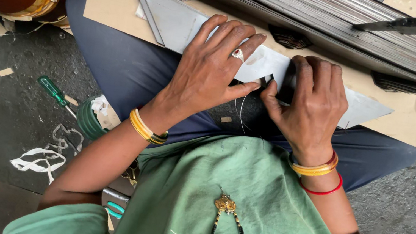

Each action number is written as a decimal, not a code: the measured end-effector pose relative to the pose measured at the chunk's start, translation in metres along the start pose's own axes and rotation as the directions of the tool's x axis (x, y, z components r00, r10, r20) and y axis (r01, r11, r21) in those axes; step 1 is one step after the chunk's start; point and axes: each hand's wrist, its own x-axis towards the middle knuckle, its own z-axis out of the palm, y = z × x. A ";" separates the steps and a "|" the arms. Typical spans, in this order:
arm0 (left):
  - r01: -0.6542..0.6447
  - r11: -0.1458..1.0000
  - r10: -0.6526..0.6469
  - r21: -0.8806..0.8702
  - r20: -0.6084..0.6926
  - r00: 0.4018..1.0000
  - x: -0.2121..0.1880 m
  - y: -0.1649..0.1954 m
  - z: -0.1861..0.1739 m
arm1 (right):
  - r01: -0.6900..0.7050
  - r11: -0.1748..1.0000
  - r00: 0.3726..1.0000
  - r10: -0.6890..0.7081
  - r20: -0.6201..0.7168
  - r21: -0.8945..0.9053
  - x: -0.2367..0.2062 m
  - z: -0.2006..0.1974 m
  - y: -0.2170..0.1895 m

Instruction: The person sits on the floor and inserts thin metal sheets into a stack of laminated metal sheets held in a wooden jig. They repeatedly align and slide the sheets into place.

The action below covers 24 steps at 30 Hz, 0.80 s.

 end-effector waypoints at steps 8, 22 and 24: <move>-0.148 0.965 0.176 0.217 -0.118 0.977 -0.007 0.004 -0.004 | 0.071 0.994 0.994 -0.078 -0.083 -0.089 -0.009 -0.012 -0.001; -0.069 0.957 0.142 0.281 -0.249 0.958 -0.037 -0.085 -0.086 | 0.153 0.971 0.980 -0.173 -0.101 -0.182 -0.023 -0.001 0.019; -0.040 0.972 0.101 0.230 -0.258 0.961 -0.035 -0.091 -0.106 | 0.159 0.968 0.977 -0.182 -0.107 -0.192 -0.020 0.003 0.019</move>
